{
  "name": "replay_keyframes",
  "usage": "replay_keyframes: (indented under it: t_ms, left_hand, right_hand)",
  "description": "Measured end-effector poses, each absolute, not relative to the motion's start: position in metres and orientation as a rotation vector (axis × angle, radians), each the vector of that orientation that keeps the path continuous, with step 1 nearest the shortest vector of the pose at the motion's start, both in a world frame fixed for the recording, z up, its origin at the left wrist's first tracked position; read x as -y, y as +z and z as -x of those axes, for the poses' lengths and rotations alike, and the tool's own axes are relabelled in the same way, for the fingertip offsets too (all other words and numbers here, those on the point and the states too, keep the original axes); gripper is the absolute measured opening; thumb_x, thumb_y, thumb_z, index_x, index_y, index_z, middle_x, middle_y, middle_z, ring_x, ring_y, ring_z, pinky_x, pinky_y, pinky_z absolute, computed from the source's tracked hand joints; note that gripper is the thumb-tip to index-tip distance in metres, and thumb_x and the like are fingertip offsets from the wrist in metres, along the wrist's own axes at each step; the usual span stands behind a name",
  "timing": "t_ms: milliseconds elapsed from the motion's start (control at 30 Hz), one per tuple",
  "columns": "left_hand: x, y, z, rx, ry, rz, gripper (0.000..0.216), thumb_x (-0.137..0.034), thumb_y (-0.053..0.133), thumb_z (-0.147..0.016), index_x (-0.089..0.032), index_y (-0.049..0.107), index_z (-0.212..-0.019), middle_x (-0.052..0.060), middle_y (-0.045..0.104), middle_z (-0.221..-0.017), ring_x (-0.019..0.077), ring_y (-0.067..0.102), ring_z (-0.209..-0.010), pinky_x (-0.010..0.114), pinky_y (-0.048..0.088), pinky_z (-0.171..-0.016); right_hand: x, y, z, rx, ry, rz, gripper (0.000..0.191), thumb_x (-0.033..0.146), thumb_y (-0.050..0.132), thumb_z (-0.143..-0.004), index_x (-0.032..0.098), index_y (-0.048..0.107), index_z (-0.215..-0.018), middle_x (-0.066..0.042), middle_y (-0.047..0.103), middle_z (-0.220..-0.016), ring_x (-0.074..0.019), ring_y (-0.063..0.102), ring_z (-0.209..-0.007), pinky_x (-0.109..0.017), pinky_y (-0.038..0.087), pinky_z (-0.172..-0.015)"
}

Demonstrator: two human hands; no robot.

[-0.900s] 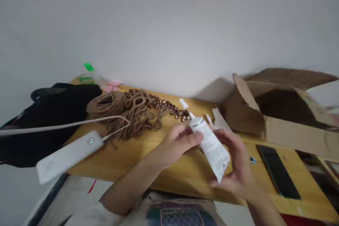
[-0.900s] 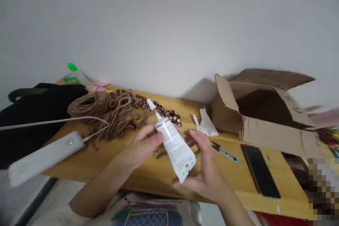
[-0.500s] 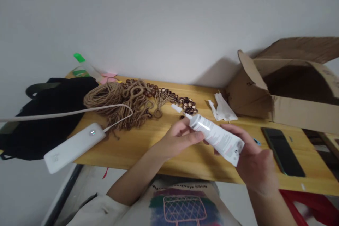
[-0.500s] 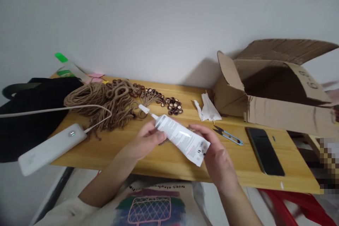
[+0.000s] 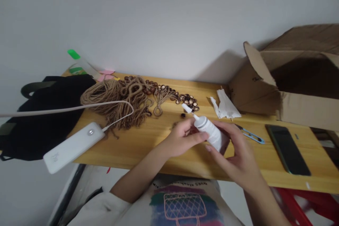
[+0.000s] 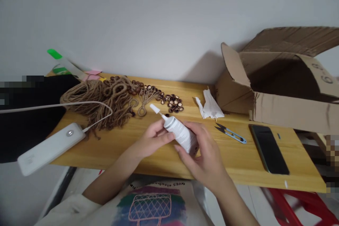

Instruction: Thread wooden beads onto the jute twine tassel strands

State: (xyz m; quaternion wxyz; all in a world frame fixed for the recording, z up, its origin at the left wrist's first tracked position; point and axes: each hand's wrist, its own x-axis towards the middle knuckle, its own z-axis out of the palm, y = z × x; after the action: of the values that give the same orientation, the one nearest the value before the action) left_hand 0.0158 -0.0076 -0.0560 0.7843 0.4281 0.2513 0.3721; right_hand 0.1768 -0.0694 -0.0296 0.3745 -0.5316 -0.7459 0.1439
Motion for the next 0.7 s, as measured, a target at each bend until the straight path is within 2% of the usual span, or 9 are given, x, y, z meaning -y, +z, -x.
replay_keyframes:
  t_ms: [100, 200, 333, 467, 700]
  left_hand:
    - [0.001, -0.063, -0.021, -0.631, 0.818, -0.913, 0.042, -0.045, 0.077, -0.065, -0.015, 0.066, -0.093, 0.004, 0.066, -0.087, 0.0142, 0.060, -0.080, 0.026, 0.047, -0.076]
    - [-0.008, -0.072, -0.023, -0.776, 0.848, -0.951, 0.036, -0.037, 0.075, -0.069, -0.015, 0.067, -0.095, 0.003, 0.065, -0.079, 0.0107, 0.058, -0.070, 0.024, 0.046, -0.070]
    - [-0.020, -0.084, -0.020, -0.879, 0.927, -0.894, 0.025, -0.036, 0.071, -0.071, -0.013, 0.067, -0.078, 0.002, 0.065, -0.067, 0.0097, 0.055, -0.060, 0.024, 0.045, -0.064]
    - [-0.029, -0.093, -0.013, -0.956, 0.995, -0.810, 0.026, -0.038, 0.072, -0.066, -0.013, 0.066, -0.070, 0.001, 0.063, -0.060, 0.0088, 0.052, -0.055, 0.023, 0.043, -0.058]
    - [-0.034, -0.099, -0.008, -0.994, 1.023, -0.736, 0.026, -0.038, 0.071, -0.065, -0.012, 0.067, -0.068, 0.000, 0.061, -0.056, 0.0085, 0.051, -0.053, 0.022, 0.040, -0.055]
  right_hand:
    - [0.056, -0.044, -0.177, 1.847, 0.293, 1.433, 0.039, 0.024, 0.062, -0.084, 0.022, 0.050, -0.121, -0.009, 0.062, -0.107, -0.0215, 0.060, -0.091, -0.032, 0.051, -0.073]
    - [0.030, -0.067, -0.189, 1.707, 0.237, 1.569, 0.040, 0.031, 0.062, -0.081, 0.020, 0.052, -0.118, -0.010, 0.063, -0.107, -0.0244, 0.061, -0.094, -0.039, 0.050, -0.080]
    - [-0.018, -0.101, -0.215, 1.516, 0.211, 1.744, 0.047, 0.037, 0.058, -0.074, 0.016, 0.054, -0.116, -0.015, 0.063, -0.111, -0.0290, 0.060, -0.099, -0.046, 0.048, -0.087]
    - [-0.055, -0.124, -0.226, 1.533, 0.205, 1.888, 0.050, 0.037, 0.056, -0.070, 0.012, 0.056, -0.113, -0.018, 0.064, -0.108, -0.0315, 0.060, -0.098, -0.048, 0.048, -0.086]
    - [-0.072, -0.136, -0.214, 1.662, 0.140, 1.906, 0.041, 0.029, 0.052, -0.070, 0.010, 0.059, -0.106, -0.018, 0.065, -0.099, -0.0309, 0.058, -0.094, -0.047, 0.047, -0.086]
